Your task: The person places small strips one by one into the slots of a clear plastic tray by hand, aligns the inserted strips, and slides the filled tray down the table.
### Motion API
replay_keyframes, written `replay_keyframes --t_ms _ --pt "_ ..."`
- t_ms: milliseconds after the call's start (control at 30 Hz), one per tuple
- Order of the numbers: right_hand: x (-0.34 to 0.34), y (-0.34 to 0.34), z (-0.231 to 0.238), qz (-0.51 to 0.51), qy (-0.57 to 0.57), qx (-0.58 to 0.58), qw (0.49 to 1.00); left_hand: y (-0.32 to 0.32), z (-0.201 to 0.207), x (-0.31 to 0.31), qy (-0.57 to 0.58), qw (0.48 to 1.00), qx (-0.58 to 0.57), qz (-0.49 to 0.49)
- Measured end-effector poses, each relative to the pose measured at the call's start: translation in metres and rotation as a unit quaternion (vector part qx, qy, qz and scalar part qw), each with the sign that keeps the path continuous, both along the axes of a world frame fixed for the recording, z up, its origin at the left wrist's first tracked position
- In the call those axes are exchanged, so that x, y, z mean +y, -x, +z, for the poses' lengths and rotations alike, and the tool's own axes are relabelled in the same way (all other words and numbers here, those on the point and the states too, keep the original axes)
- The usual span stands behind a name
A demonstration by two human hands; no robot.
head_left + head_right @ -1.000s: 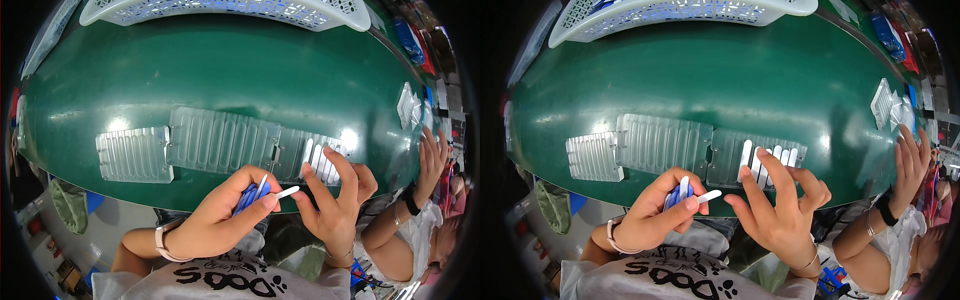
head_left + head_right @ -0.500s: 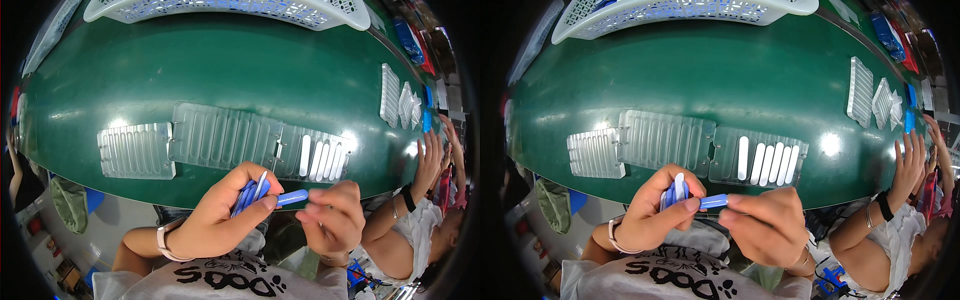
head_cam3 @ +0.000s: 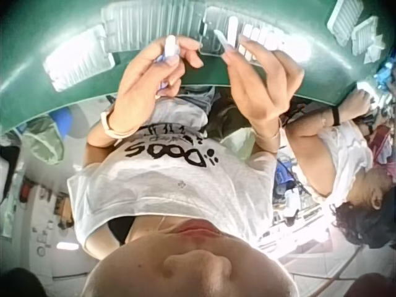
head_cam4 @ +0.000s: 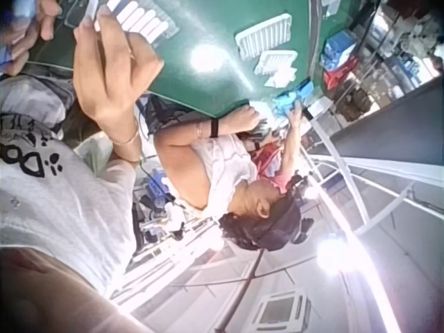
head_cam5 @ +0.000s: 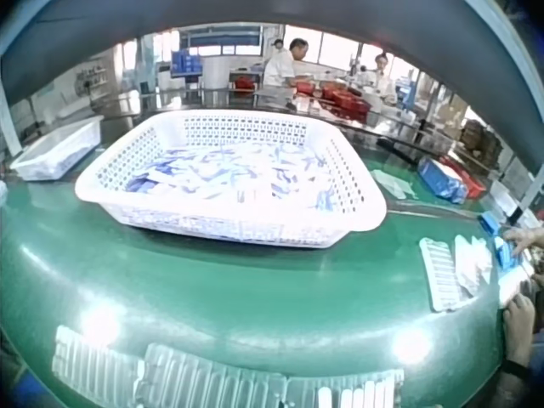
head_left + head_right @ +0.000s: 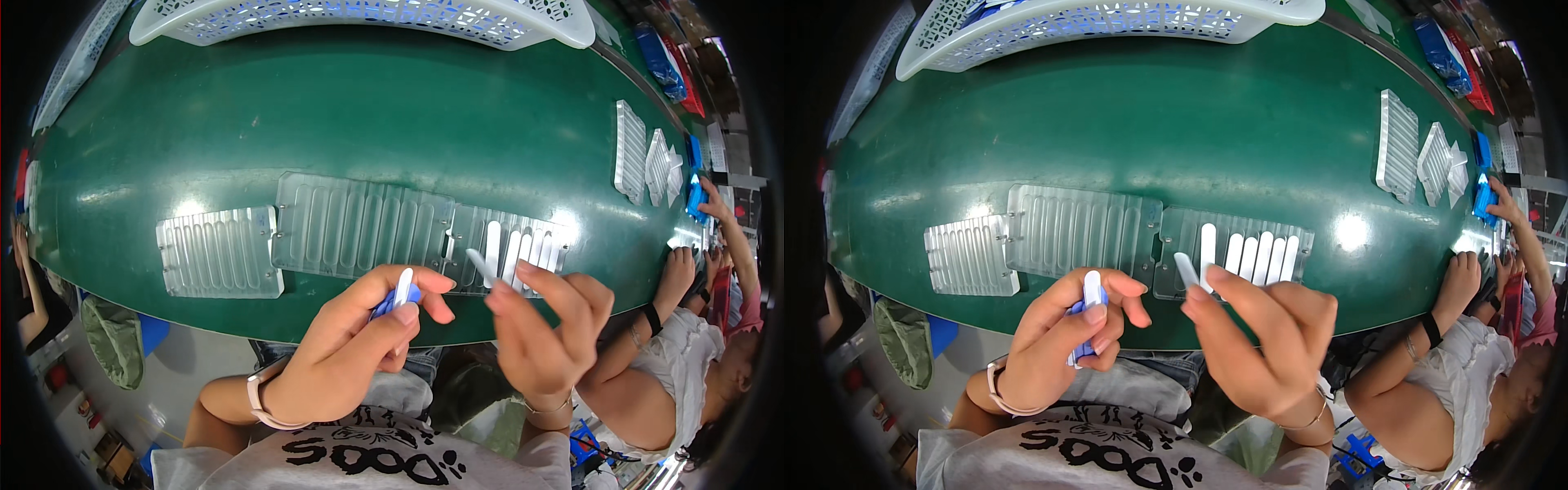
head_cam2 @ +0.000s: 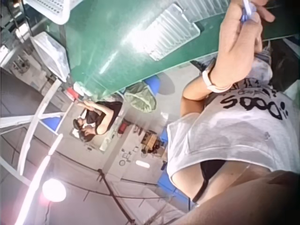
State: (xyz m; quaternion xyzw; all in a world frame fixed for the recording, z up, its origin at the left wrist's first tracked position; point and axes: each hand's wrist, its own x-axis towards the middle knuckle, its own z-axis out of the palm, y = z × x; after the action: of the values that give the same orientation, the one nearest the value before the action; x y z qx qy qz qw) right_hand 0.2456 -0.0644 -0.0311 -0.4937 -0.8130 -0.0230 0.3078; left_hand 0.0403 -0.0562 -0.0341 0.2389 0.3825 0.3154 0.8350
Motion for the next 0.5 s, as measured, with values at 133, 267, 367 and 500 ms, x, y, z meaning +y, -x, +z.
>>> replay_keyframes --t_ms 133,267,367,500 --pt "-0.005 0.004 -0.012 -0.019 0.032 -0.108 0.993 -0.003 -0.002 0.0 -0.036 0.999 0.033 -0.016" --pt "-0.003 0.004 -0.007 -0.012 0.1 -0.096 0.99 -0.006 -0.005 -0.002 -0.088 0.995 0.056 -0.013" --pt "0.001 0.003 -0.001 -0.028 0.107 -0.092 0.99 -0.004 -0.004 0.001 -0.144 0.987 0.058 -0.049" --pt "-0.007 -0.005 0.001 -0.06 0.111 -0.168 0.978 0.0 -0.011 -0.005 -0.2 0.976 0.082 -0.035"
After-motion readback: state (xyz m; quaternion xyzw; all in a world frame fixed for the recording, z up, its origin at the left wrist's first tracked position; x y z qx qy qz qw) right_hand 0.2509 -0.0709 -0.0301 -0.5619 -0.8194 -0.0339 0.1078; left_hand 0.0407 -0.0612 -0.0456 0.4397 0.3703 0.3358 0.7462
